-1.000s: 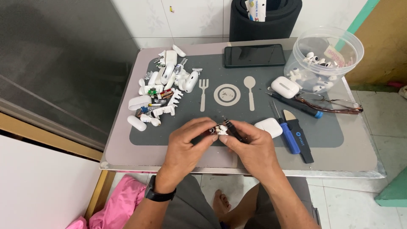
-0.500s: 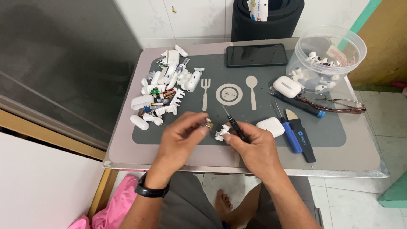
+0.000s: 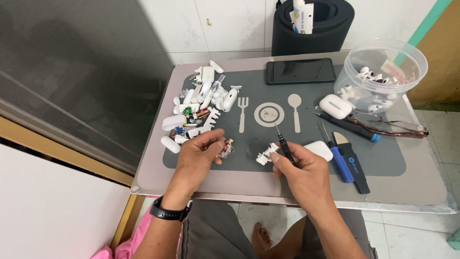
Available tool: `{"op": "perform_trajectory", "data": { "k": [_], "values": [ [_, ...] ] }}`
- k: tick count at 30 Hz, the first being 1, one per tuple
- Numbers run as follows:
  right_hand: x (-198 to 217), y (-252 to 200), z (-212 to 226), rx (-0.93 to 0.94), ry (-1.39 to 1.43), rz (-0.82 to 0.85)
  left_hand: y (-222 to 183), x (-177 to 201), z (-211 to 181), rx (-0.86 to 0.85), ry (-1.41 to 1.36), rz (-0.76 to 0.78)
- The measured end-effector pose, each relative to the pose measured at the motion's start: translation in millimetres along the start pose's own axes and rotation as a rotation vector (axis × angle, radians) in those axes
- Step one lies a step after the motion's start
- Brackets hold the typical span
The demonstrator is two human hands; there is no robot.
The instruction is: Disassembling earbud charging cases using a utility knife, pliers, and a screwdriver to remove internal components.
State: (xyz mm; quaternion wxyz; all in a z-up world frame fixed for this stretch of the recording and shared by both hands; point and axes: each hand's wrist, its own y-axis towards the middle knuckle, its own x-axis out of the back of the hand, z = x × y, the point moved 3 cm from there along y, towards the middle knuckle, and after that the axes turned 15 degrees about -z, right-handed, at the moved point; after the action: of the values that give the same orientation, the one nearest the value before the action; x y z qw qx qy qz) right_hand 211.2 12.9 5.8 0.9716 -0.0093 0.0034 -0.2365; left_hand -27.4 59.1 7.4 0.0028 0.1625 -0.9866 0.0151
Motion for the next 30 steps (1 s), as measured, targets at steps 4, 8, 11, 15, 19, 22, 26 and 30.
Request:
{"op": "perform_trajectory", "data": {
  "k": [4, 8, 11, 15, 19, 22, 26, 30],
  "values": [
    [-0.1, 0.1, 0.0, -0.003, -0.009, 0.021, 6.5, -3.9, -6.9, -0.029, 0.005, 0.033],
    [-0.9, -0.9, -1.4, -0.003, 0.004, 0.031, 3.7, -4.0, -14.9, -0.133, 0.062, 0.083],
    [-0.5, 0.3, -0.2, 0.009, 0.013, 0.039, 2.8, -3.6, -16.4, -0.163, 0.098, 0.09],
    [1.2, -0.7, 1.5, 0.011, 0.003, 0.043, 5.3, -0.5, -7.1, -0.173, 0.086, 0.081],
    [0.1, -1.8, 0.2, 0.022, 0.02, 0.046, 1.4, -1.2, -11.0, -0.152, 0.098, 0.076],
    [0.7, -1.5, -1.4, 0.015, 0.036, 0.049, 2.7, -2.0, -9.6, -0.137, 0.126, 0.067],
    [1.6, -1.5, 4.0, 0.008, 0.025, 0.049, 7.1, -6.3, -15.4, -0.115, 0.263, 0.065],
    [0.3, -0.4, 1.3, 0.021, 0.042, 0.052, 3.5, -25.7, -50.7, -0.249, 0.528, 0.079]
  ]
}}
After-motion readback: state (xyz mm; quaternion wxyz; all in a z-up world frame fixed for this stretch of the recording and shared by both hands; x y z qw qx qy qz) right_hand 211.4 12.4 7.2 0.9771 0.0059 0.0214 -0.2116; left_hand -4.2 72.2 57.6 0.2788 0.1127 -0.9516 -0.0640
